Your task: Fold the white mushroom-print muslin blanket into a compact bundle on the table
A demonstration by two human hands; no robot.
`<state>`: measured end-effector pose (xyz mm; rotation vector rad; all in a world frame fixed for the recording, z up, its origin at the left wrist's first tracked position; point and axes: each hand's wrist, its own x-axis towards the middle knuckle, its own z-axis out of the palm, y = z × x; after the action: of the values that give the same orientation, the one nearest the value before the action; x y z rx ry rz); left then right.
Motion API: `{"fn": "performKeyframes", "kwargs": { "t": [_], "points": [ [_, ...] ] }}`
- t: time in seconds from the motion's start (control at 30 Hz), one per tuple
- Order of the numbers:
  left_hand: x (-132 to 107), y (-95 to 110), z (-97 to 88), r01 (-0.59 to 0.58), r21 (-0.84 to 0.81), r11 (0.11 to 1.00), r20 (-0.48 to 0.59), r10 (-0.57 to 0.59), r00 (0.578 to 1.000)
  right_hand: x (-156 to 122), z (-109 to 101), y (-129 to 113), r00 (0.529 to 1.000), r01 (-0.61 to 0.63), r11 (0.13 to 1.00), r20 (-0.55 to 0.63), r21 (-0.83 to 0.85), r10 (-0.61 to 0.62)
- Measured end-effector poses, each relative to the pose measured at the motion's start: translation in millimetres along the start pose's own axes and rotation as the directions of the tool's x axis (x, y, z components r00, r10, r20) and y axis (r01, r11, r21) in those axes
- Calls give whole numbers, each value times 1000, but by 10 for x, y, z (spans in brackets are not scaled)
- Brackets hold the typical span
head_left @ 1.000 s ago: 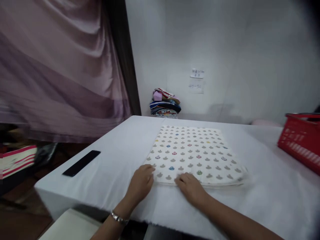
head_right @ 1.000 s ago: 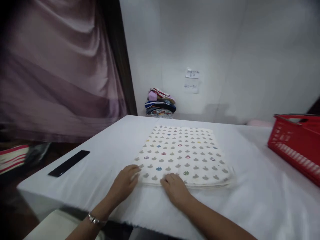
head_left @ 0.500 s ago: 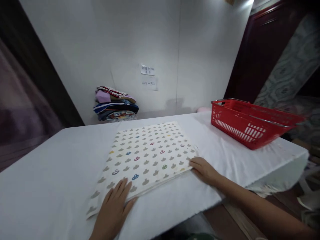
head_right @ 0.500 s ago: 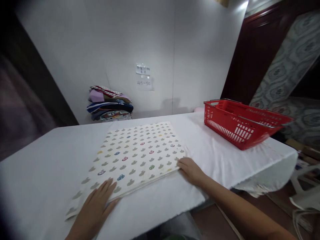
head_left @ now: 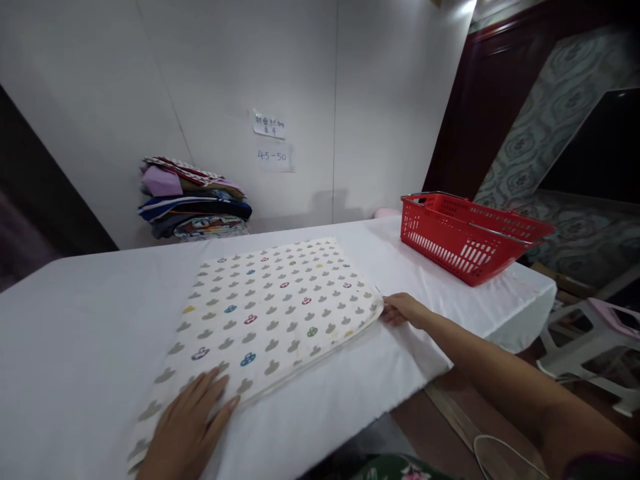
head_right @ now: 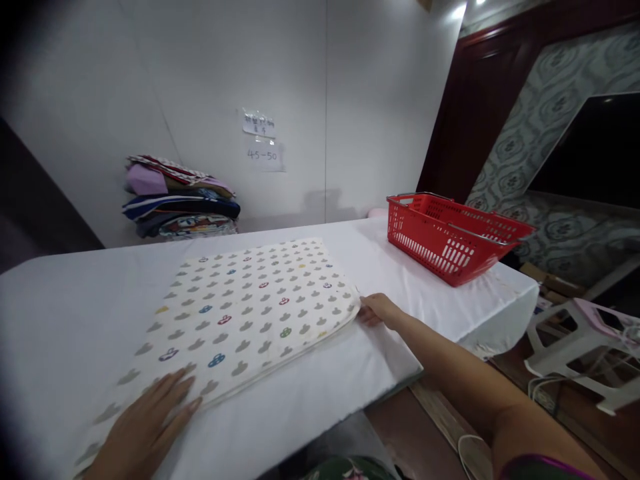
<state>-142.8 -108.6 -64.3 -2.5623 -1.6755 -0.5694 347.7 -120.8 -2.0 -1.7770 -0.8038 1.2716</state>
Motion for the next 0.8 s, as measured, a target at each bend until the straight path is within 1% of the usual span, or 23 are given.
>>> {"fn": "performKeyframes", "kwargs": {
  "t": [0.07, 0.1, 0.17, 0.2, 0.27, 0.33, 0.4, 0.47, 0.5, 0.57, 0.6, 0.63, 0.7, 0.8],
  "points": [
    [9, 16, -15, -1, 12, 1000, 34, 1, 999, 26, 30, -80, 996, -62, 998, 56, -17, 63],
    [28, 54, -32, -1, 10, 1000, 45, 1, 999, 43, 34, -111, 994, -79, 996, 67, -28, 81],
    [108, 215, -85, 7, -13, 1000, 61, -6, 998, 78, 23, -152, 994, -86, 995, 69, -43, 89],
    [171, 342, -117, 5, -37, 999, 71, -2, 997, 93, 10, -161, 993, -85, 995, 72, -49, 89],
    [337, 685, -179, -36, -121, 992, 104, 49, 993, 113, -19, -156, 989, -102, 993, 99, -59, 108],
    [544, 1115, -216, -123, -232, 965, 138, 158, 978, 118, -36, -126, 983, -129, 990, 121, -57, 135],
    [771, 1582, -207, -206, -322, 924, 124, 257, 958, 108, -32, -86, 983, -137, 990, 115, -29, 140],
    [997, 2028, -140, -291, -380, 878, 89, 348, 933, 86, -8, -53, 987, -129, 991, 103, 22, 126],
    [1104, 2229, -87, -313, -393, 865, 81, 372, 925, 74, 7, -41, 987, -125, 991, 105, 51, 119],
    [1291, 2567, 51, -320, -395, 861, 91, 384, 919, 52, 37, -20, 986, -121, 985, 129, 122, 105],
    [1367, 2699, 128, -310, -387, 868, 106, 376, 921, 44, 49, -8, 985, -119, 980, 142, 159, 96],
    [1430, 2804, 206, -283, -382, 880, 125, 352, 928, 38, 58, 5, 984, -117, 975, 153, 190, 88],
    [1520, 2937, 349, -200, -392, 898, 189, 292, 938, 28, 68, 39, 985, -105, 966, 157, 237, 69],
    [1597, 2975, 491, -84, -416, 905, 273, 213, 938, 3, 69, 90, 990, -55, 968, 136, 246, 22]
  ]
}}
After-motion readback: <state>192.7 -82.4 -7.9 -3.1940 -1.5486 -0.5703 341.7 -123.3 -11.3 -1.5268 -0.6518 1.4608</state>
